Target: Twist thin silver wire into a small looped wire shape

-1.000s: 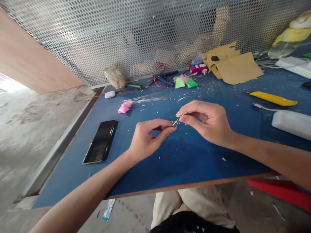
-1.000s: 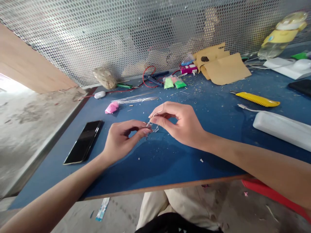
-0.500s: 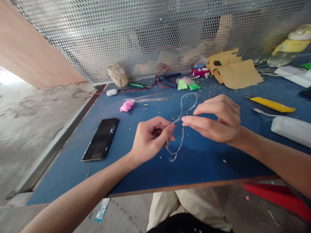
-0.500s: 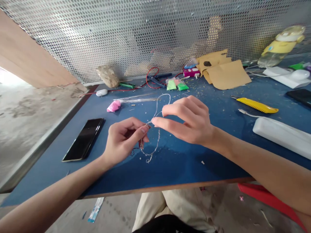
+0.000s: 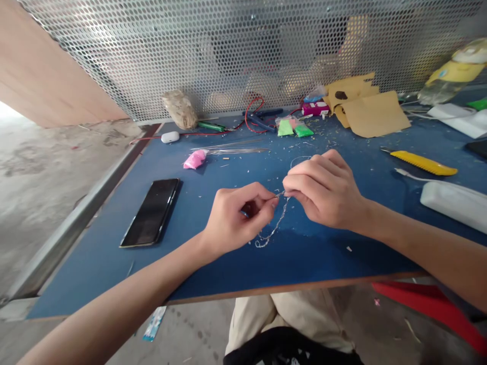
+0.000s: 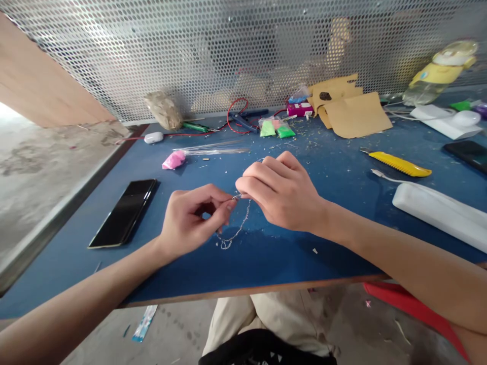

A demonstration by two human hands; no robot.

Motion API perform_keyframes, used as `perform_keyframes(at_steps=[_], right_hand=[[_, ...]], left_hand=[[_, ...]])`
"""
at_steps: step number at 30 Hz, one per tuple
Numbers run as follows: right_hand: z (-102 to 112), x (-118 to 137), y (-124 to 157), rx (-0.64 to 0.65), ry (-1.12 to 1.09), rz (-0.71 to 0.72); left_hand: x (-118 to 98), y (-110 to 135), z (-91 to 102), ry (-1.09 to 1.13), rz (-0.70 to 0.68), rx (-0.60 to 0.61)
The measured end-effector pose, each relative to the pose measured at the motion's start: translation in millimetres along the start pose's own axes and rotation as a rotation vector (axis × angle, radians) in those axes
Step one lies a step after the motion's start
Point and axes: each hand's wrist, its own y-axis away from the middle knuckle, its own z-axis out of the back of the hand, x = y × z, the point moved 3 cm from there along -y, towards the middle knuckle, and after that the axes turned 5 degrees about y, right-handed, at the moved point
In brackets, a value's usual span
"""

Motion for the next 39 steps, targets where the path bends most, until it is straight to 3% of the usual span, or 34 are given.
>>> perform_keyframes(at_steps=[6, 14, 25, 29, 34, 39], right_hand=[[-3, 2, 0, 0.186, -0.255, -0.169], [-11, 2, 5, 0.229, -0.242, -0.208], [-14, -5, 4, 0.438, -0.617, -0.487], [-16, -7, 5, 0.473, -0.594, -0.487], [-18, -2, 8, 0.370, -0.283, -0.261], [-15, -1, 8, 0.340, -0.185, -0.125]], left_hand=[[-1, 0, 4.9, -0.297, -0.191, 0.024], [3, 0, 2.7, -0.310, -0.153, 0.089], [12, -3, 6.8, -0.488, -0.369, 0.132], [14, -7, 10.3, -0.419, -0.254, 0.148], [16, -9, 11.8, -0.293, -0.025, 0.123], [19, -8, 9.3, -0.207, 0.080, 0.108]])
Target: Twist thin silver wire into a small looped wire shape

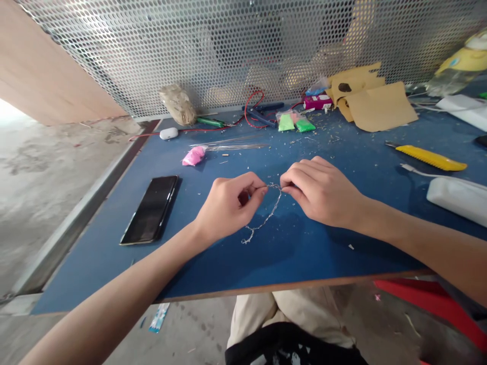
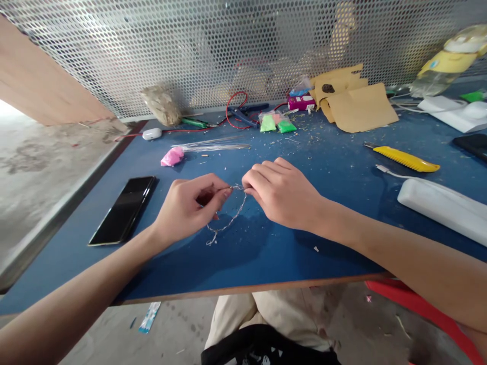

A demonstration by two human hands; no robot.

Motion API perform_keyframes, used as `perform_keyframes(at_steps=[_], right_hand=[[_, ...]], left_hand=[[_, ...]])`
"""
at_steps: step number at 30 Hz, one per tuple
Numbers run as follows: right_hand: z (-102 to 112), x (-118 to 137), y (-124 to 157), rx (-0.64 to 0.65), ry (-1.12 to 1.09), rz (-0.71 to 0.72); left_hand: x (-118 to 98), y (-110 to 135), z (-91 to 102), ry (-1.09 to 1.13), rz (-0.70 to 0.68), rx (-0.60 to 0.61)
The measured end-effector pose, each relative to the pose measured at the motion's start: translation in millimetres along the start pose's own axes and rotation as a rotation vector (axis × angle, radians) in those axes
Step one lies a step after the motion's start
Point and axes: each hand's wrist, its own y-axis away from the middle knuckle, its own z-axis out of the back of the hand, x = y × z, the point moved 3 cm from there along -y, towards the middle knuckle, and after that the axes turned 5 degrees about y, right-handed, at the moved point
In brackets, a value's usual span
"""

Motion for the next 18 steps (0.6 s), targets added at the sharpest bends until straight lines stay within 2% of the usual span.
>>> perform_keyframes(at_steps=[4, 8, 13, 18], right_hand=[[3, -3, 0, -0.030, 0.022, -0.007], [-1, -9, 1, -0.062, -0.065, -0.033], [0, -13, 0, -0.141, -0.057, 0.027], [2, -9, 0, -0.125, -0.049, 0.029]], left_hand=[[1, 1, 0.1, 0.010, 0.008, -0.021], [-1, 2, 1.8, -0.005, -0.032, -0.047], [-4, 3, 2.8, 0.018, -0.054, -0.075], [-4, 4, 1.1, 0.090, -0.010, -0.067]])
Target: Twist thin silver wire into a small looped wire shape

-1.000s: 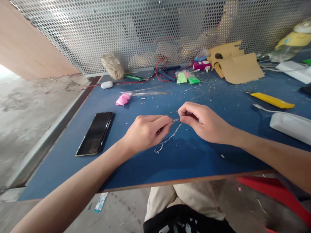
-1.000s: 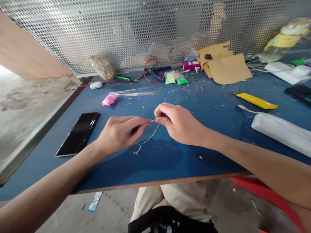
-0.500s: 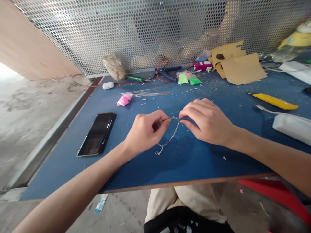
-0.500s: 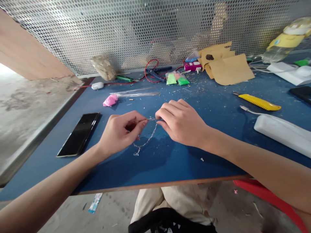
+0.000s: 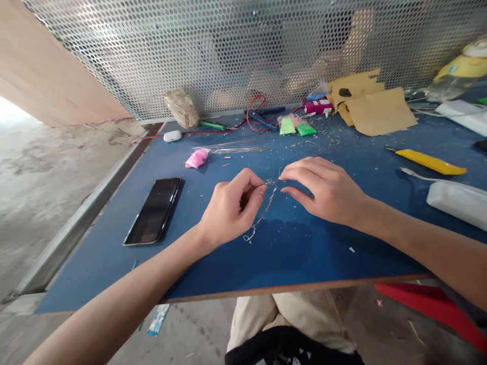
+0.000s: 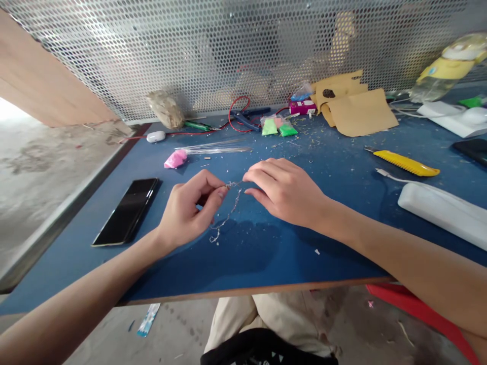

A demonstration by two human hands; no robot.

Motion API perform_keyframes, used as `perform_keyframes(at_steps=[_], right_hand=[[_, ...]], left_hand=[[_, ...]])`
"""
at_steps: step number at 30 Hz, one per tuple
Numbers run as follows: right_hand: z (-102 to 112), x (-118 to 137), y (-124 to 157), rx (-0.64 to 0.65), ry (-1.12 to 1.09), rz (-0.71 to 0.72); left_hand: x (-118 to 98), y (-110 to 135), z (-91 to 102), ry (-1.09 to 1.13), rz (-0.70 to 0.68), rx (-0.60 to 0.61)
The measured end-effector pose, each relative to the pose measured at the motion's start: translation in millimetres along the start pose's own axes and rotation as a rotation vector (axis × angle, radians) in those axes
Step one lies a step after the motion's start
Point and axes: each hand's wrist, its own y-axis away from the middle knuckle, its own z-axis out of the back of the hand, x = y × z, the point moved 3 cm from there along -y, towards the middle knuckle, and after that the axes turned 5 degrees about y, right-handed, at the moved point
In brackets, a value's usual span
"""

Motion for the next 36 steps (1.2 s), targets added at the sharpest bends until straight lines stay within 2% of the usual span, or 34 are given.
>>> perform_keyframes(at_steps=[7, 10, 14, 17, 22, 26, 28, 30, 36], right_hand=[[-2, 5, 2, -0.015, -0.105, -0.062], [0, 10, 2, 0.006, -0.227, -0.198], [-2, 15, 2, 0.171, -0.661, -0.501], [-7, 16, 1, 0.288, -1.029, -0.669], [-18, 10, 3, 0.398, -1.519, -0.778], [-23, 7, 7, 0.509, -1.759, -0.815], [-24, 7, 7, 0.554, -1.805, -0.786], [-23, 7, 7, 0.551, -1.751, -0.754], [-15, 1, 4, 0.406, -1.221, -0.637]], left_hand=[[-2, 1, -2.1, -0.045, -0.007, -0.054], [-4, 3, -3.9, -0.068, -0.029, -0.088], [-6, 5, -6.8, -0.113, -0.063, -0.100], [-8, 7, -7.0, -0.154, -0.080, -0.113], [-10, 7, -6.0, -0.195, -0.101, -0.105], [-12, 9, -5.4, -0.207, -0.126, -0.099], [-13, 9, -4.9, -0.193, -0.130, -0.086], [-12, 8, -4.5, -0.149, -0.119, -0.056], [-5, 4, -5.9, -0.007, -0.047, 0.039]])
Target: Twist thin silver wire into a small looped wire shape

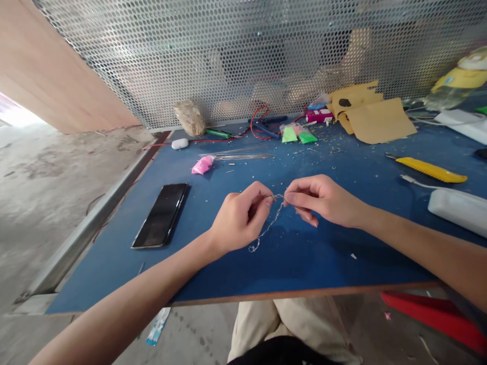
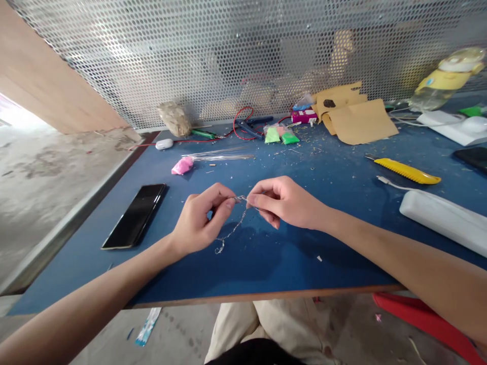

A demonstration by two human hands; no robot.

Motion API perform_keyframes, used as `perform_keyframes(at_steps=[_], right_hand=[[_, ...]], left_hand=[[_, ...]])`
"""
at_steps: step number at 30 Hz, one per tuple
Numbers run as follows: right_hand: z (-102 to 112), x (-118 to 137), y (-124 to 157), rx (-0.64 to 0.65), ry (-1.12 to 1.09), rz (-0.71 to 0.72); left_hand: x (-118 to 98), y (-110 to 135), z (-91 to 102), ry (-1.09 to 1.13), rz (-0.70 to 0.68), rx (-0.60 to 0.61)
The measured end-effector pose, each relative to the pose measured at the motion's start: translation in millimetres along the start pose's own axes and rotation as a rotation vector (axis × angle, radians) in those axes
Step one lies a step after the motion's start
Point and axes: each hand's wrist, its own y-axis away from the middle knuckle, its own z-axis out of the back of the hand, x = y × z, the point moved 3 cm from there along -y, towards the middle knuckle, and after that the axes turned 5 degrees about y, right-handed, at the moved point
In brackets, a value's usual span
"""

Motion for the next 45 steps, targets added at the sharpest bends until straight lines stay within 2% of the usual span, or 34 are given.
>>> perform_keyframes(at_steps=[5, 8, 15, 20, 22, 26, 29, 32, 35, 37, 40, 45], right_hand=[[5, 6, 5, -0.257, 0.481, 0.193], [2, 10, 8, -0.352, 0.724, 0.327], [-2, 9, 6, -0.453, 0.709, 0.400], [-5, 16, 11, -0.504, 1.091, 0.778], [-5, 16, 13, -0.474, 1.174, 0.858], [-10, 10, 14, -0.250, 1.243, 0.976], [-16, 7, 15, -0.178, 1.252, 1.059], [-23, 8, 17, -0.172, 1.156, 1.124], [-23, 12, 18, -0.196, 1.010, 1.121], [-18, 14, 19, -0.251, 0.978, 1.104], [-9, 15, 21, -0.334, 1.050, 1.113], [-2, 15, 20, -0.327, 1.043, 1.132]], left_hand=[[2, 0, -4.1, -0.037, 0.041, 0.041], [3, -1, -5.9, -0.041, 0.072, 0.048], [2, -1, -5.3, -0.021, 0.087, -0.005], [4, 0, -3.2, 0.020, 0.132, -0.064], [5, 0, -3.1, 0.063, 0.136, -0.064], [8, 1, -4.1, 0.185, 0.194, -0.072], [9, 4, -5.3, 0.250, 0.201, -0.121], [8, 6, -6.3, 0.288, 0.160, -0.157], [9, 7, -6.9, 0.400, 0.164, -0.127], [11, 5, -7.0, 0.545, 0.207, -0.079], [13, 2, -6.5, 0.816, 0.274, 0.002], [12, -1, -7.9, 1.141, 0.333, 0.171]])
